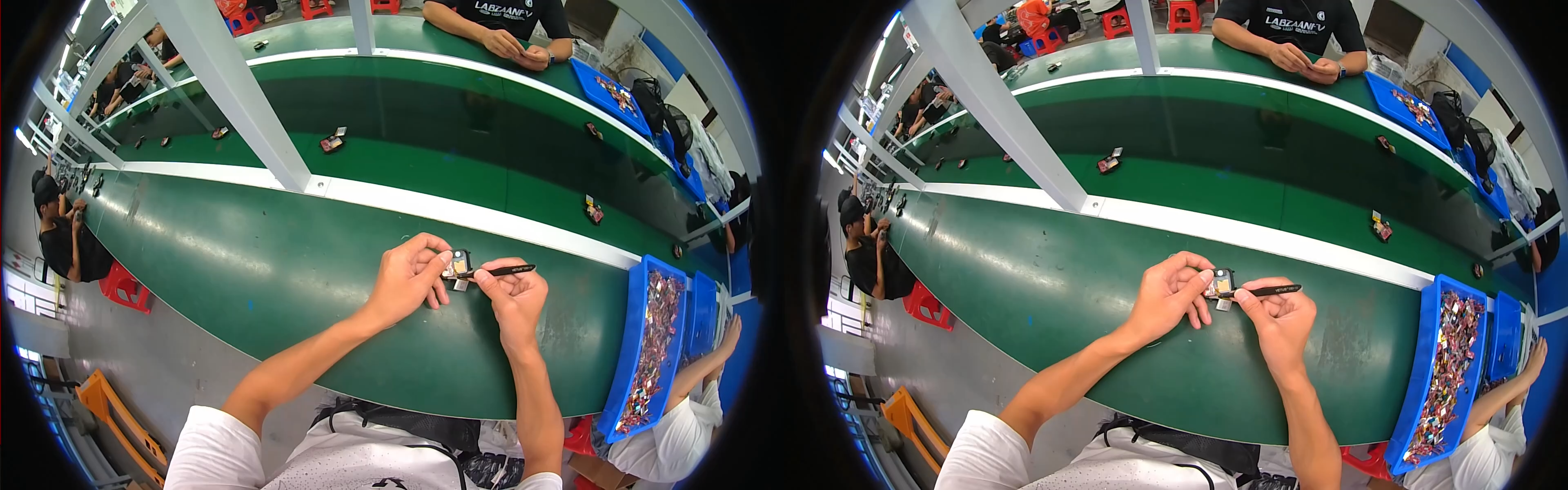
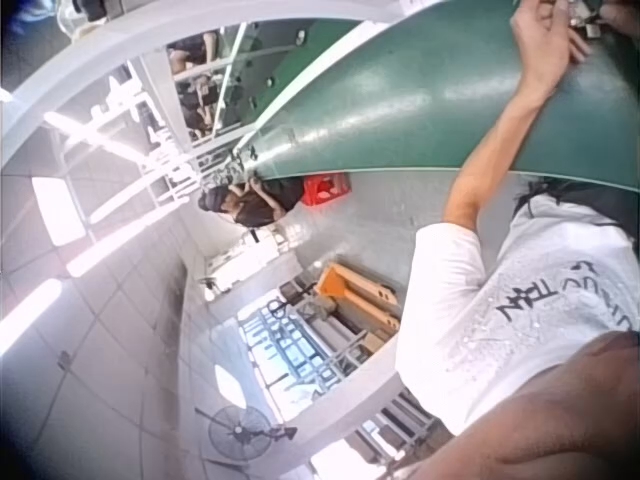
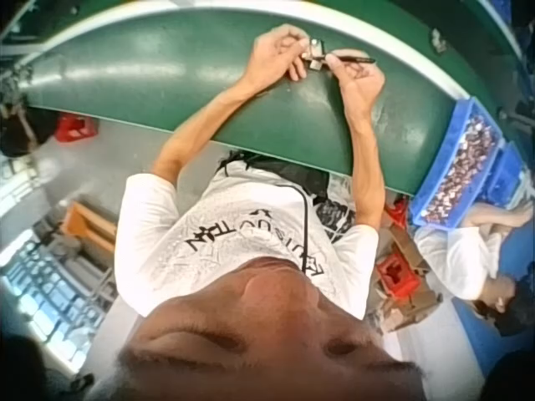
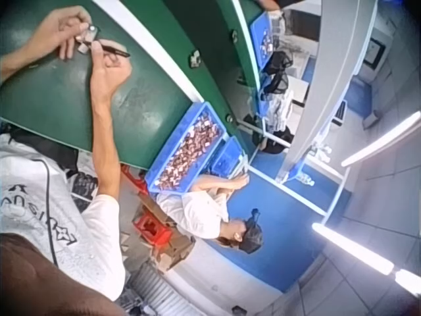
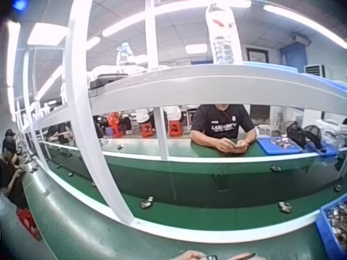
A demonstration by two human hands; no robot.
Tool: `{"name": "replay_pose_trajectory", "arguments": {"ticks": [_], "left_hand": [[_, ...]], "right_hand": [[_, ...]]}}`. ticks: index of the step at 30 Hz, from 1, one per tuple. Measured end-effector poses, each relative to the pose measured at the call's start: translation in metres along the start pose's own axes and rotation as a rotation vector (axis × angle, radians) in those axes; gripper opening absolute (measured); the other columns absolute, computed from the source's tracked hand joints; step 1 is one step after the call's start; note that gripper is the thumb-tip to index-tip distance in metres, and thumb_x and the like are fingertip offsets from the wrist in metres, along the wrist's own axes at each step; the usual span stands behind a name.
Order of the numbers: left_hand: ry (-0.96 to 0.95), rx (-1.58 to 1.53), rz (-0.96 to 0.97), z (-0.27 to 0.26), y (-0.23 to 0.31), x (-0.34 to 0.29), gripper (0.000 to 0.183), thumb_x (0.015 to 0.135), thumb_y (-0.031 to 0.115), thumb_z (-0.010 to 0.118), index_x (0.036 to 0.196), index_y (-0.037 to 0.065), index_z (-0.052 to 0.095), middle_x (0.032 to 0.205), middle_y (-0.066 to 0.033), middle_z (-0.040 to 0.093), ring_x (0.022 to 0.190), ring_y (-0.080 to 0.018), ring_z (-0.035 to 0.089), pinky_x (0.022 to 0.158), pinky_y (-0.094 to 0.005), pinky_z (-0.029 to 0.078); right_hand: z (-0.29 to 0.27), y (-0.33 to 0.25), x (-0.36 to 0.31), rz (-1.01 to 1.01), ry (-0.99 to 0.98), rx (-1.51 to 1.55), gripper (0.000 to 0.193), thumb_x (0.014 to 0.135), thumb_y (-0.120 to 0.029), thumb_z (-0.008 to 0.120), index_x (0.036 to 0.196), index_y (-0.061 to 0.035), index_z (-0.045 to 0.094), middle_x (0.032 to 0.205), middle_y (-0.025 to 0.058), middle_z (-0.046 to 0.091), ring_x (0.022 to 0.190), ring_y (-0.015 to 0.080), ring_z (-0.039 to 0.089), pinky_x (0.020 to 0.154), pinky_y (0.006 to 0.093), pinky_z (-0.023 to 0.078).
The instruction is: Assembling small electronic components onto a circuit board using tweezers.
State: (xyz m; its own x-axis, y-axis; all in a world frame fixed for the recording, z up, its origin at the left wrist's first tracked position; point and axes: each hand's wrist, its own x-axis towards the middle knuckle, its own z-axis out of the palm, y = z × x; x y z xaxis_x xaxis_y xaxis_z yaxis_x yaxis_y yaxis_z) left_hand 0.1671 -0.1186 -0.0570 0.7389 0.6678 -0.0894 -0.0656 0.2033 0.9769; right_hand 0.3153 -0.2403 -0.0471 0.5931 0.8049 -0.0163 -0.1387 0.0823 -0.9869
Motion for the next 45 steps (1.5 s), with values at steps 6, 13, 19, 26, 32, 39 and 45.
{"name": "replay_pose_trajectory", "arguments": {"ticks": [6, 13, 19, 26, 32, 39, 45], "left_hand": [[-0.026, -0.041, -0.019, 0.000, -0.001, 0.001, 0.028, 0.104, 0.016, 0.056, 0.116, -0.008, 0.063, 0.086, -0.0119, 0.069, 0.058, -0.0163, 0.068, 0.045, -0.0253, 0.053], [-0.060, -0.096, -0.033, -0.002, -0.001, 0.001, 0.032, 0.105, 0.018, 0.054, 0.119, -0.009, 0.063, 0.092, -0.0130, 0.069, 0.059, -0.0170, 0.069, 0.046, -0.0250, 0.054], [-0.091, -0.075, -0.044, -0.003, -0.001, 0.001, 0.035, 0.106, 0.020, 0.052, 0.124, -0.010, 0.062, 0.092, -0.0144, 0.066, 0.062, -0.0196, 0.070, 0.047, -0.0269, 0.057], [-0.090, -0.084, -0.029, -0.004, -0.001, 0.001, 0.034, 0.106, 0.018, 0.052, 0.123, -0.009, 0.063, 0.092, -0.0140, 0.067, 0.062, -0.0196, 0.070, 0.047, -0.0270, 0.057], [-0.097, -0.086, -0.007, -0.003, -0.002, 0.001, 0.034, 0.106, 0.018, 0.053, 0.124, -0.008, 0.063, 0.095, -0.0143, 0.068, 0.063, -0.0189, 0.070, 0.048, -0.0267, 0.058], [-0.137, -0.101, 0.008, -0.005, -0.001, 0.002, 0.033, 0.103, 0.012, 0.057, 0.128, -0.009, 0.060, 0.097, -0.0151, 0.069, 0.065, -0.0185, 0.070, 0.048, -0.0268, 0.057], [-0.131, -0.075, -0.021, -0.004, -0.001, 0.001, 0.032, 0.102, 0.009, 0.058, 0.128, -0.009, 0.060, 0.098, -0.0153, 0.069, 0.064, -0.0181, 0.069, 0.047, -0.0271, 0.057]], "right_hand": [[0.000, -0.001, -0.001, -0.039, 0.011, 0.019, 0.010, 0.088, 0.007, 0.073, 0.096, 0.0058, 0.067, 0.086, 0.0085, 0.070, 0.073, 0.0081, 0.064, 0.064, 0.0206, 0.051], [0.001, 0.009, -0.004, -0.259, 0.029, -0.093, 0.010, 0.085, 0.006, 0.075, 0.093, 0.0042, 0.069, 0.080, 0.0037, 0.069, 0.058, -0.0003, 0.049, 0.051, 0.0163, 0.034], [0.003, 0.009, -0.005, -0.358, 0.049, -0.215, 0.008, 0.082, 0.004, 0.079, 0.087, 0.0030, 0.073, 0.077, 0.0017, 0.069, 0.052, -0.0004, 0.042, 0.046, 0.0190, 0.029], [0.005, 0.009, -0.005, -0.454, 0.040, -0.299, 0.008, 0.081, 0.003, 0.081, 0.085, 0.0007, 0.075, 0.074, 0.0003, 0.070, 0.049, 0.0003, 0.039, 0.045, 0.0204, 0.027], [0.005, 0.009, -0.005, -0.434, 0.039, -0.282, 0.008, 0.081, 0.002, 0.081, 0.085, 0.0002, 0.076, 0.076, 0.0005, 0.071, 0.049, 0.0004, 0.039, 0.045, 0.0205, 0.027], [0.002, 0.011, -0.004, -0.465, 0.037, -0.316, 0.007, 0.081, 0.002, 0.081, 0.085, 0.0008, 0.075, 0.072, -0.0010, 0.068, 0.049, -0.0002, 0.039, 0.045, 0.0203, 0.026], [-0.001, 0.011, -0.002, -0.332, 0.000, -0.191, 0.008, 0.084, 0.004, 0.078, 0.088, 0.0033, 0.072, 0.071, -0.0007, 0.065, 0.051, -0.0012, 0.041, 0.046, 0.0187, 0.027]]}}
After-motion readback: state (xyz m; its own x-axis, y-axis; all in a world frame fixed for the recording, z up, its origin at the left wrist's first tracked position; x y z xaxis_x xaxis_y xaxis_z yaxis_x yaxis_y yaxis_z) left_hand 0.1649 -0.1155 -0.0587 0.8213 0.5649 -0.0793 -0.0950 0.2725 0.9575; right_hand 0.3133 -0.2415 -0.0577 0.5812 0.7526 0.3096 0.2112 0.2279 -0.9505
